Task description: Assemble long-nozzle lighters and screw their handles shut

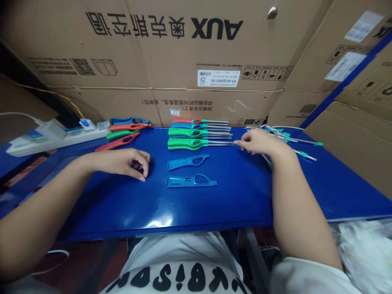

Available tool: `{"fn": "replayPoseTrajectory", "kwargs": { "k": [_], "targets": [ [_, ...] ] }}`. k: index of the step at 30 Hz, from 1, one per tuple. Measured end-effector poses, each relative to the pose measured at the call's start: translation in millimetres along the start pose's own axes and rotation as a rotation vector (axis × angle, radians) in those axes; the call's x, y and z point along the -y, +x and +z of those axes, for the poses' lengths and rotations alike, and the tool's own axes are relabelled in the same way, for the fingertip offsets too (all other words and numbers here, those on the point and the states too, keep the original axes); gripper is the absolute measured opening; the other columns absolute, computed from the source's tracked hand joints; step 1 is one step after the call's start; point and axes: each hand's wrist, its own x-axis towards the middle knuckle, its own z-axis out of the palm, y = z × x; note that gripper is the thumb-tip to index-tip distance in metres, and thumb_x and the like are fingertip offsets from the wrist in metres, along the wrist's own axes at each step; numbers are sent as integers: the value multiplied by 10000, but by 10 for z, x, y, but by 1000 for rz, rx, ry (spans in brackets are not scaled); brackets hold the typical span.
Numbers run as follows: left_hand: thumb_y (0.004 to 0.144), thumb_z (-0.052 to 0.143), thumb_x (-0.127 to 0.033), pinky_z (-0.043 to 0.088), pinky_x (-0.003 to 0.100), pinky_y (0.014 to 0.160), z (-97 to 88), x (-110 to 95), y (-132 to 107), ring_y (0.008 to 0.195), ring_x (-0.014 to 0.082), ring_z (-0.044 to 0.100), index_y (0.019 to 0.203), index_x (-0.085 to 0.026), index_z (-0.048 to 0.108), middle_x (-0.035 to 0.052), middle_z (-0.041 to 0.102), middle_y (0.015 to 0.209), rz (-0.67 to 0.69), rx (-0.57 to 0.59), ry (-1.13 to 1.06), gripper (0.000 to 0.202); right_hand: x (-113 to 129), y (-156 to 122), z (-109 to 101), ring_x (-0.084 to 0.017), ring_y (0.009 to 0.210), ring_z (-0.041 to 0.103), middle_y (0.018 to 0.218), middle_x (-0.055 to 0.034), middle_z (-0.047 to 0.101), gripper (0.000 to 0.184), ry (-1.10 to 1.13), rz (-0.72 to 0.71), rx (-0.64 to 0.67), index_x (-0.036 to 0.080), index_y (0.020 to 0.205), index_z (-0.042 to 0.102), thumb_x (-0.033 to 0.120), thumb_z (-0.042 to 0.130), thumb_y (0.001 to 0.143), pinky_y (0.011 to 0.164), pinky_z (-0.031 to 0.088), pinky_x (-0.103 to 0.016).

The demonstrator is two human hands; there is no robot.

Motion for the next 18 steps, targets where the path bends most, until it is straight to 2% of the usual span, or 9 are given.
{"fn": "replayPoseTrajectory", "kwargs": {
  "k": [3, 6, 9, 12, 15, 18],
  "targets": [
    [845, 752, -451, 454, 208, 679, -15, 3, -12, 749, 135, 566, 884, -222, 809, 21, 634, 834, 11, -22, -8, 239, -236, 25, -64, -213, 628, 621, 673, -94, 676, 400, -74, 177, -117, 189, 668, 624, 473, 576, 945, 650, 439, -351],
    [831, 760, -475, 469, 218, 673, -11, -34, -9, 742, 136, 577, 917, -230, 803, 16, 636, 839, 22, -58, 5, 263, -466, 56, -37, -220, 560, 605, 640, -124, 654, 346, 46, 313, -41, 187, 677, 608, 457, 703, 871, 599, 445, -378],
    [833, 755, -514, 490, 236, 706, 34, -128, 30, 771, 143, 594, 963, -220, 782, 24, 644, 885, 56, -206, 34, 322, -624, 66, 23, -217, 522, 583, 592, -125, 624, 414, 131, 316, 41, 195, 640, 586, 532, 784, 781, 539, 451, -386],
    [864, 727, -522, 502, 271, 808, 140, -281, 101, 880, 167, 619, 985, -208, 757, 46, 657, 1001, 141, -385, 79, 338, -638, 45, 48, -196, 545, 580, 619, -122, 616, 376, 193, 405, 86, 177, 639, 591, 446, 800, 797, 555, 474, -374],
    [867, 721, -543, 488, 312, 930, 295, -439, 185, 1026, 210, 626, 1089, -216, 734, 62, 650, 1110, 169, -433, 158, 395, -573, 44, 56, -190, 568, 595, 632, -105, 616, 269, 206, 445, 78, 154, 690, 610, 312, 759, 848, 585, 491, -363],
    [869, 709, -571, 478, 350, 950, 448, -536, 270, 1080, 252, 618, 1168, -228, 717, 71, 653, 1147, 146, -432, 263, 455, -548, 89, 90, -207, 547, 605, 578, -102, 613, 221, 172, 389, 41, 139, 672, 623, 226, 734, 843, 570, 489, -368]
  ]
}}
